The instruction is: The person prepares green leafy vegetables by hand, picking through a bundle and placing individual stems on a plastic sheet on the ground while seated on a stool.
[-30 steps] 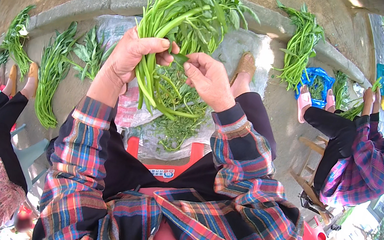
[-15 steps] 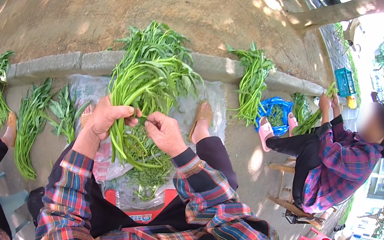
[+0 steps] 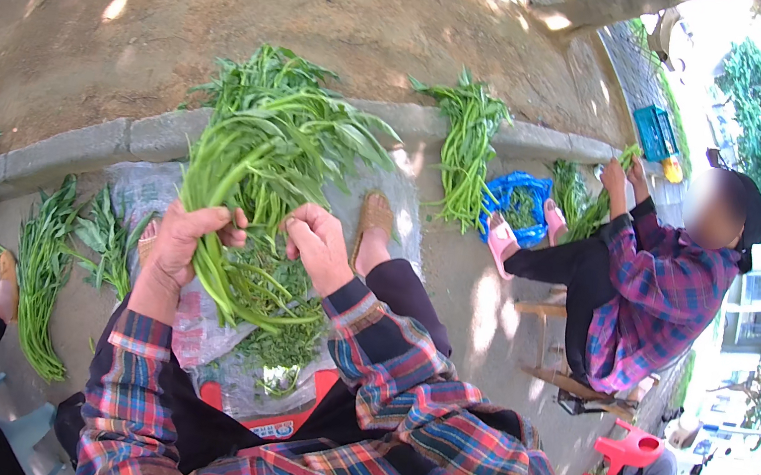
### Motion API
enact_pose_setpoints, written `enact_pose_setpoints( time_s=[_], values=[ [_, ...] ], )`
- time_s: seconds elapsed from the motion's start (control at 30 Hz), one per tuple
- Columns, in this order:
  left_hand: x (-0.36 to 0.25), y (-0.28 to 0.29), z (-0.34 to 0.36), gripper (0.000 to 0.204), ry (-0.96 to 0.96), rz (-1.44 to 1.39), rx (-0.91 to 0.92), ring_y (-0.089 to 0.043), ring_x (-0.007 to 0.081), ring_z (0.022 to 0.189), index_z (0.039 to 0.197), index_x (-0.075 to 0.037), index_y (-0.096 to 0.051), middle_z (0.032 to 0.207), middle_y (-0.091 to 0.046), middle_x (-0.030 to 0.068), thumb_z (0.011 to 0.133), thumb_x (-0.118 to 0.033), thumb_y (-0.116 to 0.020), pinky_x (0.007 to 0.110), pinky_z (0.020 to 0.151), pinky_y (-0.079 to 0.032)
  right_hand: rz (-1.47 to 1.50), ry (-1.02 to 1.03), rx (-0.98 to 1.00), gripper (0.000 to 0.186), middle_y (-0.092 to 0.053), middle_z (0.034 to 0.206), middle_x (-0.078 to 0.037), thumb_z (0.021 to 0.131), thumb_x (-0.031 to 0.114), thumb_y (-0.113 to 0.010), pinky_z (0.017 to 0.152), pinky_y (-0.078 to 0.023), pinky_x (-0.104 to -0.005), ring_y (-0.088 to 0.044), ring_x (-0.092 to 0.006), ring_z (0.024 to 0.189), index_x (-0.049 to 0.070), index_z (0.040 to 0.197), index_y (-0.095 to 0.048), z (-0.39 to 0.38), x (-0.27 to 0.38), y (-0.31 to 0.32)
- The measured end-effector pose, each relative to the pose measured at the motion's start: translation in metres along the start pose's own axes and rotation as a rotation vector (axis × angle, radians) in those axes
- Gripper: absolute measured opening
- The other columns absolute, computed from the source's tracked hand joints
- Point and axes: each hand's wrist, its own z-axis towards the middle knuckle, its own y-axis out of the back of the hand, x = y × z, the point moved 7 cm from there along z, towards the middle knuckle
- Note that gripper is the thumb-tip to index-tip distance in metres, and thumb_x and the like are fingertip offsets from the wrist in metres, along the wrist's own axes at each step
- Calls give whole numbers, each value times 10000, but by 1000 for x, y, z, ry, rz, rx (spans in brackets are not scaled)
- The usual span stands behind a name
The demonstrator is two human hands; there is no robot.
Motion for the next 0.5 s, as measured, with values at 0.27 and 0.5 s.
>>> enact_pose_setpoints(
  time_s=[0.27, 0.5],
  values=[
    [-10, 10, 3, 314, -15, -46, 78, -637, 169, 694, 1093, 19, -543, 929, -652, 137, 820, -135, -545, 279, 637, -539, -515, 167, 132, 110, -559, 626, -49, 761, 58, -544, 542, -445, -267, -524, -111, 576, -1, 834, -601, -9, 0, -25],
    [-9, 18, 4, 251, 21, -105, 84, -656, 185, 723, 1045, 27, -561, 918, -651, 149, 827, -97, -551, 282, 661, -557, -303, 76, 184, 229, -509, 823, -31, 754, 2, -550, 513, -406, -206, -495, -57, 575, -6, 981, -576, -7, -5, -25]
  ],
)
